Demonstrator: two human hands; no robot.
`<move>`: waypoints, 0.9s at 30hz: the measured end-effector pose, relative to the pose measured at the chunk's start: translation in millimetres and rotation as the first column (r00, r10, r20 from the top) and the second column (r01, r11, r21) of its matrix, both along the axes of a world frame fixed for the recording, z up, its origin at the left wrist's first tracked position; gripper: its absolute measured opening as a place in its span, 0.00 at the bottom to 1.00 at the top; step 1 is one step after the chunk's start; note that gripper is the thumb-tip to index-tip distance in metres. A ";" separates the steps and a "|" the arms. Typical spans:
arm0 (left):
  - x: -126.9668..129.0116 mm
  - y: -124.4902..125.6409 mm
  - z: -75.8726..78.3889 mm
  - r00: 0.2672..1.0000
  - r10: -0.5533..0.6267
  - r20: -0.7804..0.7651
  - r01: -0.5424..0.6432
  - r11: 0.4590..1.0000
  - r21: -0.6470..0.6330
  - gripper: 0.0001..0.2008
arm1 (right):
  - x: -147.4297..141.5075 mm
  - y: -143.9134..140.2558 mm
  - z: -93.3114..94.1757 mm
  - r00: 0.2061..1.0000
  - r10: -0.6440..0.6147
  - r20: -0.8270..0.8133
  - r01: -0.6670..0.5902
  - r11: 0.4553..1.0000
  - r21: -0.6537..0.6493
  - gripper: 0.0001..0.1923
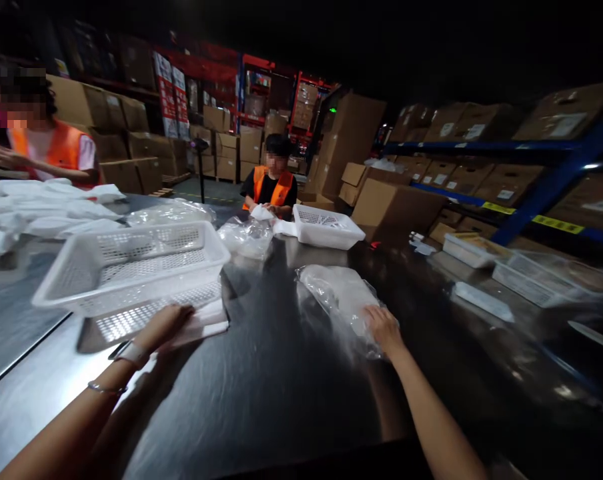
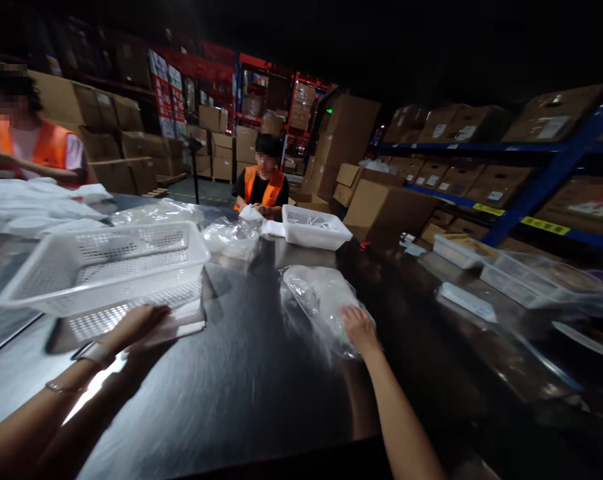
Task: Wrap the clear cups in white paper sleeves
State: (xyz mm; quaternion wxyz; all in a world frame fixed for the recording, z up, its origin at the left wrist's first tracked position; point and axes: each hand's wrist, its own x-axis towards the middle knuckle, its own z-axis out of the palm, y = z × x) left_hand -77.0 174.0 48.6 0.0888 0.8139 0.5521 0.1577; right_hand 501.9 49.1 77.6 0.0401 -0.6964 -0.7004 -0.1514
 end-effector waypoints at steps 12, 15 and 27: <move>10.7 -34.3 34.3 0.999 0.045 -0.021 -0.035 0.941 0.338 0.17 | 13.3 27.7 40.6 0.920 0.173 -0.351 0.175 0.622 0.763 0.13; 28.3 -65.9 29.0 0.993 -0.107 -0.048 0.117 0.918 0.380 0.15 | -31.1 18.7 59.6 0.865 0.320 -0.386 0.171 0.536 0.827 0.15; 66.4 -170.0 -19.5 0.927 -0.269 -0.261 0.257 0.963 -0.080 0.16 | -163.3 -11.3 -42.6 0.615 -0.008 -0.789 0.203 0.968 0.148 0.23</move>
